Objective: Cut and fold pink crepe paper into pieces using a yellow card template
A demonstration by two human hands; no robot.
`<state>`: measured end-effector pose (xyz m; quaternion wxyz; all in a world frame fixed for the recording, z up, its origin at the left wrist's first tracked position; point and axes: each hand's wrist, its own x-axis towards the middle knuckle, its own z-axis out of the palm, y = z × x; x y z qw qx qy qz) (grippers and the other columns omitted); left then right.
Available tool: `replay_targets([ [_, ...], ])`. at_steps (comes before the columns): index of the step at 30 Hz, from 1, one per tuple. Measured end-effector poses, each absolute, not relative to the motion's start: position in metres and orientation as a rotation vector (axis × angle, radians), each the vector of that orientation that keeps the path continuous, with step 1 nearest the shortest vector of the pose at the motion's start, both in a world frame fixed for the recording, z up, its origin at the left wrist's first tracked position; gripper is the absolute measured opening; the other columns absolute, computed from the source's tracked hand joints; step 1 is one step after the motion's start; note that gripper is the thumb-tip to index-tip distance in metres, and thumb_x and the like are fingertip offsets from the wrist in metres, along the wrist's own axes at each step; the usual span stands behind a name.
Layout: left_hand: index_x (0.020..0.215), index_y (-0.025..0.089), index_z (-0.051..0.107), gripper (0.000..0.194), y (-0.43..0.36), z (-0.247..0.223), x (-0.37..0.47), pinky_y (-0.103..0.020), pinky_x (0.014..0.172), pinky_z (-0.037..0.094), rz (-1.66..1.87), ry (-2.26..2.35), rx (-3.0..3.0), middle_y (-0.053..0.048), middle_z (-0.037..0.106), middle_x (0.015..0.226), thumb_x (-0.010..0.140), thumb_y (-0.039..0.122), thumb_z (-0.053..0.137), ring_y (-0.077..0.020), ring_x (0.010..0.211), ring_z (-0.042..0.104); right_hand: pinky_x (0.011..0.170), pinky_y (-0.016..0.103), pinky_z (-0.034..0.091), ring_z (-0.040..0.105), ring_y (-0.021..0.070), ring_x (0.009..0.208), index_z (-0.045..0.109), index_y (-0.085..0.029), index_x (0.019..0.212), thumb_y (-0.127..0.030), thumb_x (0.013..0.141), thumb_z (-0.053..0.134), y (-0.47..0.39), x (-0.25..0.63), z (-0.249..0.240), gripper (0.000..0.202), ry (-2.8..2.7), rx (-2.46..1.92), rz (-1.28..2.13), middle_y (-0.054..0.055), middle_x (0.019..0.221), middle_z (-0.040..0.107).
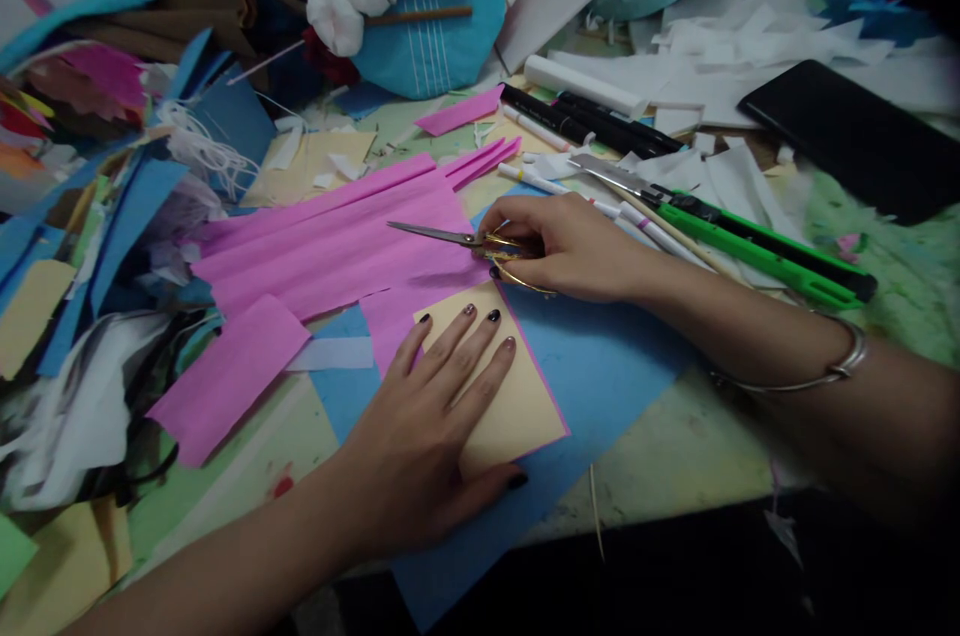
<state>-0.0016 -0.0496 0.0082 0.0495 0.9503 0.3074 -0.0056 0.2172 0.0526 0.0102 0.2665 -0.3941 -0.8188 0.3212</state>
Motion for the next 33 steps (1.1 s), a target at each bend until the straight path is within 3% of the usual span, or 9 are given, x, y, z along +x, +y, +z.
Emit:
replay_targets([
  [12, 0.15, 0.013, 0.017, 0.08, -0.049, 0.0071, -0.004, -0.056, 0.113, 0.016, -0.065, 0.935, 2.858, -0.014, 0.02, 0.158, 0.088, 0.055, 0.045, -0.0318, 0.146, 0.01, 0.067, 0.024, 0.032, 0.05, 0.0117, 0.07, 0.063, -0.013, 0.098, -0.015, 0.074, 0.056, 0.0532, 0.217, 0.0088, 0.025, -2.207, -1.047, 0.885, 0.001, 0.08, 0.062],
  [18, 0.151, 0.021, 0.017, 0.08, -0.0486, 0.0073, -0.0025, -0.068, 0.108, 0.002, -0.102, 0.964, 2.841, -0.009, 0.024, 0.157, 0.086, 0.059, 0.046, -0.0367, 0.146, 0.008, 0.067, 0.024, 0.032, 0.05, 0.012, 0.074, 0.063, -0.012, 0.098, -0.015, 0.073, 0.056, 0.0528, 0.2172, 0.0093, 0.026, -2.216, -1.046, 0.833, 0.002, 0.085, 0.062],
  [23, 0.151, 0.02, 0.018, 0.082, -0.0473, 0.0072, -0.0028, -0.069, 0.108, 0.003, -0.078, 0.941, 2.846, -0.011, 0.024, 0.157, 0.085, 0.061, 0.044, -0.0379, 0.145, 0.012, 0.068, 0.024, 0.031, 0.049, 0.0122, 0.076, 0.063, -0.013, 0.096, -0.016, 0.073, 0.056, 0.0525, 0.2173, 0.0105, 0.024, -2.223, -1.056, 0.847, 0.002, 0.087, 0.061],
  [29, 0.15, 0.019, 0.019, 0.08, -0.0491, 0.0069, -0.0034, -0.066, 0.11, 0.005, -0.073, 0.976, 2.842, -0.011, 0.022, 0.157, 0.084, 0.052, 0.048, -0.0366, 0.145, 0.009, 0.067, 0.024, 0.031, 0.048, 0.0115, 0.074, 0.063, -0.011, 0.097, -0.015, 0.074, 0.056, 0.0522, 0.2177, 0.0106, 0.025, -2.233, -1.051, 0.819, 0.003, 0.088, 0.062],
  [33, 0.15, 0.018, 0.019, 0.081, -0.0491, 0.0062, -0.0042, -0.066, 0.109, 0.007, -0.05, 0.976, 2.859, -0.012, 0.024, 0.157, 0.085, 0.057, 0.047, -0.0372, 0.145, 0.01, 0.066, 0.023, 0.03, 0.049, 0.0109, 0.072, 0.064, -0.011, 0.097, -0.014, 0.073, 0.057, 0.0526, 0.2171, 0.0103, 0.026, -2.245, -1.064, 0.79, 0.002, 0.086, 0.062],
])
